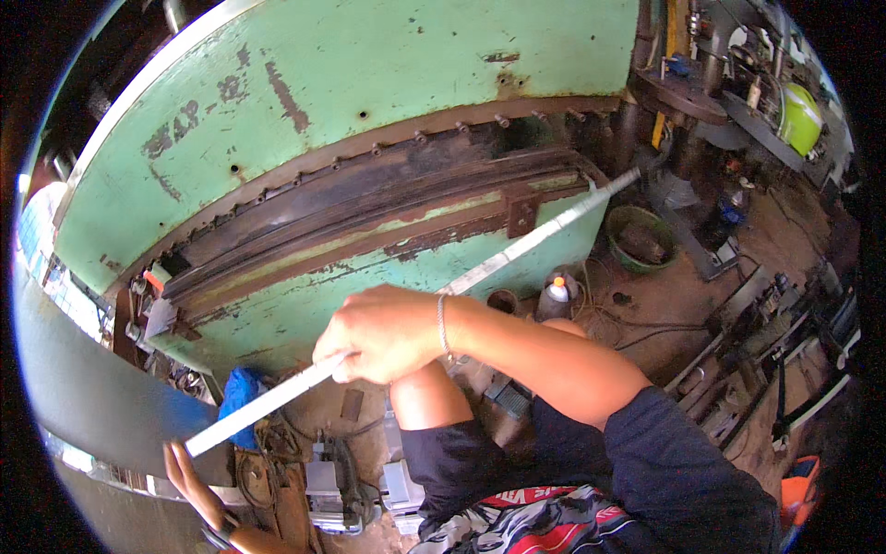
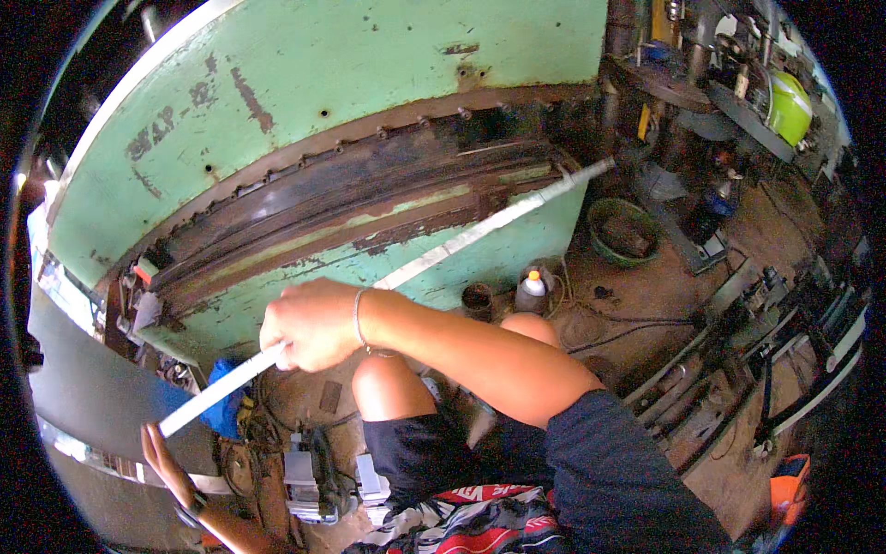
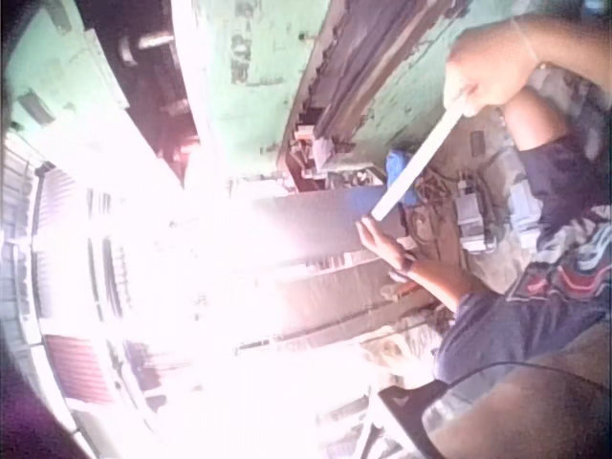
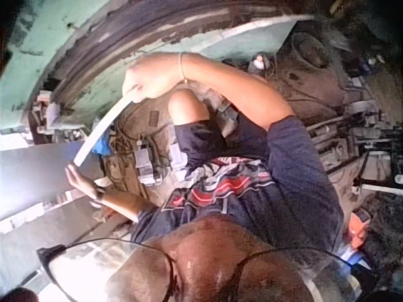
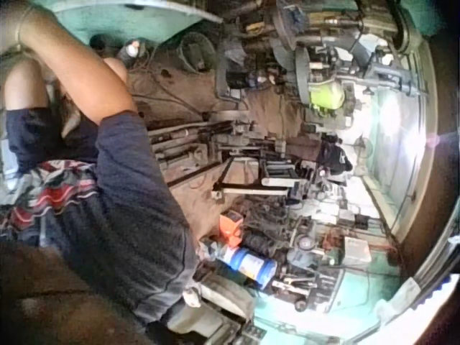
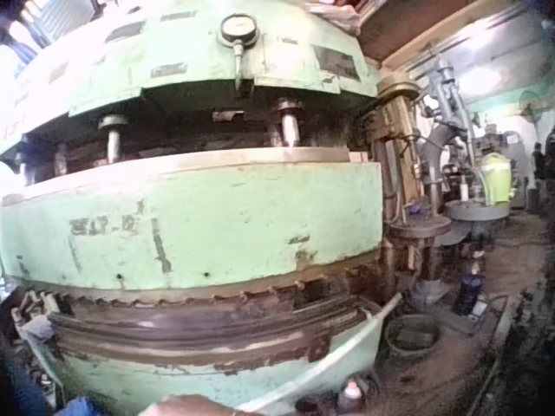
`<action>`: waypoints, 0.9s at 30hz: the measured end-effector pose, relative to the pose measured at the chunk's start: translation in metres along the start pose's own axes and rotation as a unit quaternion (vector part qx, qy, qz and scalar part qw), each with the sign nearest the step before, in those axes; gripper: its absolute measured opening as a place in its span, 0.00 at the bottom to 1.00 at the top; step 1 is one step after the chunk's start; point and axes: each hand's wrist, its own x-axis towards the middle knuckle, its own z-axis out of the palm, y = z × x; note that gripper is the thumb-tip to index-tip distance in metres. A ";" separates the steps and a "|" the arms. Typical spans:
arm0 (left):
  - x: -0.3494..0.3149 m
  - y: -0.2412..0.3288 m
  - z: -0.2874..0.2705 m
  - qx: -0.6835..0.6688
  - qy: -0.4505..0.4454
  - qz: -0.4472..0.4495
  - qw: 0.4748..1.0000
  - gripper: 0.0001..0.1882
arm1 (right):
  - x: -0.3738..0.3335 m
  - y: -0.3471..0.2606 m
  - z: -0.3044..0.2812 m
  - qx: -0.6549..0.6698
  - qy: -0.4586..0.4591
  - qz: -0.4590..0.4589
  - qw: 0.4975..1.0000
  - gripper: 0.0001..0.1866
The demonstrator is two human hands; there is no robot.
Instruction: The person measures a large green industrial machine using a metal ruler. They repeatedly place the ruler against the machine's surface, adjust its position, and appear to mark or note measurements.
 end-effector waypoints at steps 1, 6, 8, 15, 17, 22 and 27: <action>-0.012 -0.047 -0.016 -0.056 0.047 -0.022 0.997 0.29 | 0.002 -0.007 0.003 -0.014 -0.021 0.002 1.000 0.05; -0.082 -0.109 -0.074 0.037 0.030 0.030 0.998 0.26 | 0.010 -0.014 0.037 -0.048 -0.054 -0.073 0.995 0.04; -0.098 -0.070 -0.070 0.052 0.080 -0.045 0.994 0.22 | 0.016 -0.015 0.045 -0.037 -0.071 -0.088 0.993 0.05; -0.167 -0.023 -0.060 0.003 0.074 -0.109 0.991 0.17 | 0.029 -0.001 0.061 -0.059 -0.112 -0.102 0.987 0.06; -0.181 0.006 -0.041 0.027 -0.010 -0.073 0.997 0.16 | 0.021 0.022 0.055 -0.103 -0.091 -0.096 0.986 0.07; -0.210 0.072 0.011 -0.095 -0.195 -0.246 0.945 0.12 | -0.038 0.101 0.019 -0.199 -0.015 -0.016 0.980 0.06; -0.240 0.143 0.096 -0.144 -0.424 -0.228 0.865 0.10 | -0.134 0.168 -0.009 -0.232 0.204 0.086 0.947 0.13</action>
